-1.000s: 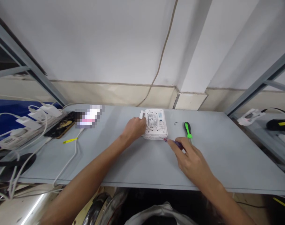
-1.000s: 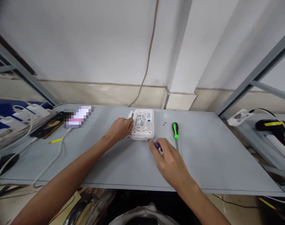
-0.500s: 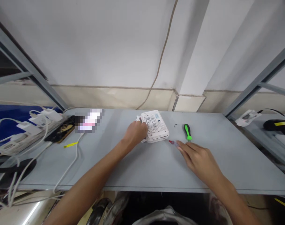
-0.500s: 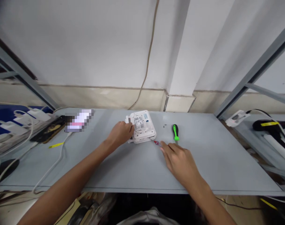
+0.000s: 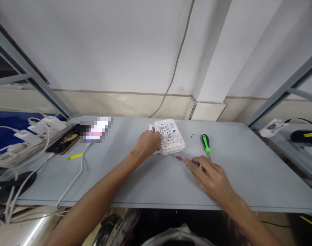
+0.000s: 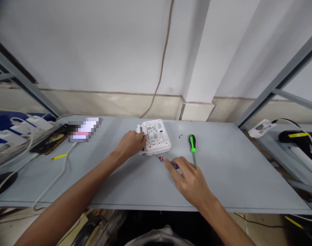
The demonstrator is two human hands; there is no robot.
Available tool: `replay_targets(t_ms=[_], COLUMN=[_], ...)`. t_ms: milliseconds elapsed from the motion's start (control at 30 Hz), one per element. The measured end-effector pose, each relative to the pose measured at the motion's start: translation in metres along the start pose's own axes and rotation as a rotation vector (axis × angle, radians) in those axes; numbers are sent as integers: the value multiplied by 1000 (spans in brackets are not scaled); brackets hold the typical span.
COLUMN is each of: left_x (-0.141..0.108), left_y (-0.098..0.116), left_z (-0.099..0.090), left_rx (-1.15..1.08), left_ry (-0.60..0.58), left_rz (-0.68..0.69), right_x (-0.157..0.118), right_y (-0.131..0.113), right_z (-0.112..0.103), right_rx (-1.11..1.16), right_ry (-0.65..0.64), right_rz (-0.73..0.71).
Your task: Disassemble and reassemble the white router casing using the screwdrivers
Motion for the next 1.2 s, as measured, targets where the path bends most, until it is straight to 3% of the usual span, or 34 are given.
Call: replay_targets(t_ms=[700,1000,1200], left_x=[3,3,3], left_y=[-2,-4,0], left_z=[2,-1,0], left_rx=[-1,20,0], left_ry=[46,17,31], left_rz=[8,-25,19], right_x=[18,59,34], right_y=[-16,-45,-60], right_z=[0,2,0], right_rx=[-78,-298,-279], right_ry=[-18,-63,-51], right_rz=[-18,52,92])
Point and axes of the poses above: each hand's wrist, its own x-axis towards the middle knuckle, its own z-axis out of the palm, y = z × x, the point moved 9 cm from there along x, towards the middle knuckle, and after that the axes turned 12 degrees about z, right-handed, at the moved point
